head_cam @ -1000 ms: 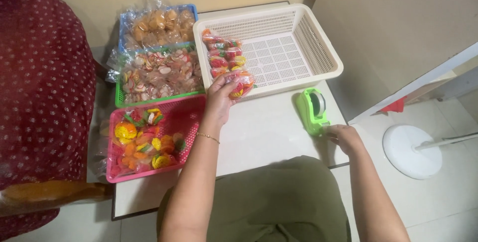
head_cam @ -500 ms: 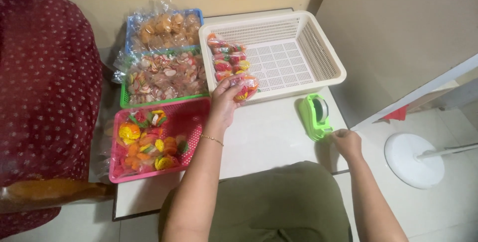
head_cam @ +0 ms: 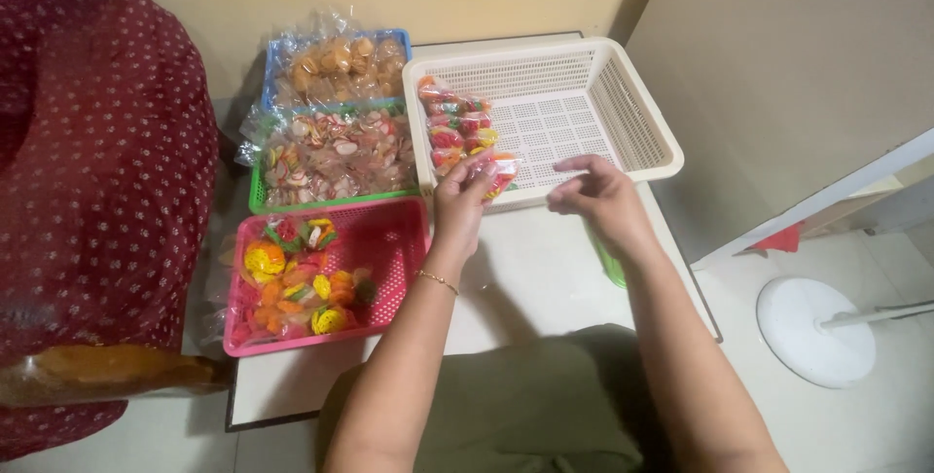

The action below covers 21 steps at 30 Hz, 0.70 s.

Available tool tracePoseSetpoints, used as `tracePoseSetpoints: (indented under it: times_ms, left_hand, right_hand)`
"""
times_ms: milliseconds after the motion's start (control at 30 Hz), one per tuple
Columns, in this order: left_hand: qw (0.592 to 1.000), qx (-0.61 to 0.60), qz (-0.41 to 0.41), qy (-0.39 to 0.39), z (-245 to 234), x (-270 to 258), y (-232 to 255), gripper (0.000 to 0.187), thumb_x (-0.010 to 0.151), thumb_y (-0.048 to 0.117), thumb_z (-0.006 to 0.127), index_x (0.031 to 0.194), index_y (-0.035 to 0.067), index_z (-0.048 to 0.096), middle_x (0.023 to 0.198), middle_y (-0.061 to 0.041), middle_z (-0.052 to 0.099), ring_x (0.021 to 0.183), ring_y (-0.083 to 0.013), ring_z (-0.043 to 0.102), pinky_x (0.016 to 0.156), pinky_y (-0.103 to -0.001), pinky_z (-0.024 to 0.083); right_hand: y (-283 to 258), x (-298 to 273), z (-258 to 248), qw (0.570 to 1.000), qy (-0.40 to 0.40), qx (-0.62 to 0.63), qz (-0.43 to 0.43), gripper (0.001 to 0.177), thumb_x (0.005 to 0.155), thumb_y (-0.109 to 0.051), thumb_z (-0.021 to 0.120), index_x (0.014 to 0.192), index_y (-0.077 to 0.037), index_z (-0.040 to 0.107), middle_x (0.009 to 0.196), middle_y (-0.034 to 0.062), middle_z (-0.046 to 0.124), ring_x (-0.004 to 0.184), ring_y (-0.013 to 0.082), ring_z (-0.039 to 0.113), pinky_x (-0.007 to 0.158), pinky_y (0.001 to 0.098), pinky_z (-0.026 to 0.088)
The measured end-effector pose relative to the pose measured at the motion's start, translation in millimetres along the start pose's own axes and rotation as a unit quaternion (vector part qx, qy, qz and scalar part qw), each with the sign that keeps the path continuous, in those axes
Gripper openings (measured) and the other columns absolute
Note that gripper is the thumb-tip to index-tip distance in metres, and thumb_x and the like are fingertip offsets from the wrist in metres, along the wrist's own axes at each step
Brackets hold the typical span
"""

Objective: Sorting small candies from trays into individual plastic bags and sealing them using a manual bag sealer.

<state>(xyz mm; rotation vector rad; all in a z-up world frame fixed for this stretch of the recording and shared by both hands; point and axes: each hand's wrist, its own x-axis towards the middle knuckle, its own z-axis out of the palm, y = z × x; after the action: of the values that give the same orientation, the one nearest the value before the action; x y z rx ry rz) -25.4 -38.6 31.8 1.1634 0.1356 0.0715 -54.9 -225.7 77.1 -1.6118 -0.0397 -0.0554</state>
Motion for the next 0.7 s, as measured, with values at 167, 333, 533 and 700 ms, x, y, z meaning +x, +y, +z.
tracePoseSetpoints:
  times_ms: [167, 333, 533, 700]
  left_hand:
    - [1.0, -0.009, 0.021, 0.01, 5.3, -1.5, 0.1, 0.034, 0.09, 0.014, 0.077, 0.124, 0.017, 0.074, 0.097, 0.0, 0.056, 0.083, -0.0034, 0.057, 0.067, -0.014, 0.056]
    - [0.998, 0.005, 0.054, 0.013, 5.7, 0.1, -6.6, 0.032, 0.089, 0.011, 0.076, 0.122, 0.016, 0.076, 0.107, -0.006, 0.057, 0.092, -0.0067, 0.057, 0.079, -0.022, 0.06]
    - [0.995, 0.038, 0.092, 0.008, 5.6, 4.7, -15.4, 0.031, 0.09, 0.01, 0.077, 0.121, 0.014, 0.076, 0.113, -0.011, 0.057, 0.1, -0.0123, 0.058, 0.09, -0.03, 0.059]
    - [0.981, 0.106, 0.159, -0.015, -0.8, 10.4, -23.7, 0.03, 0.09, 0.015, 0.079, 0.119, 0.019, 0.077, 0.119, -0.01, 0.062, 0.118, -0.0203, 0.06, 0.105, -0.035, 0.049]
  right_hand:
    - [23.4, 27.6, 32.4, 1.0, -0.014, 0.007, 0.014, 0.052, 0.085, 0.006, 0.074, 0.131, 0.005, 0.05, 0.084, 0.0155, 0.07, 0.082, 0.0266, 0.075, 0.076, 0.0332, 0.063]
    - [49.9, 41.5, 43.7, 0.998, 0.005, 0.051, 0.027, 0.055, 0.086, 0.003, 0.078, 0.129, 0.004, 0.044, 0.084, 0.0156, 0.071, 0.077, 0.0273, 0.076, 0.069, 0.0304, 0.064]
    - [45.4, 41.8, 48.7, 0.995, 0.046, 0.074, 0.043, 0.048, 0.088, 0.004, 0.073, 0.126, 0.003, 0.043, 0.081, 0.0114, 0.068, 0.073, 0.0246, 0.075, 0.067, 0.0298, 0.065]
    - [56.5, 51.4, 48.0, 0.992, 0.066, 0.092, 0.052, 0.052, 0.087, -0.007, 0.082, 0.123, 0.002, 0.045, 0.079, 0.0111, 0.067, 0.068, 0.0238, 0.075, 0.063, 0.0294, 0.065]
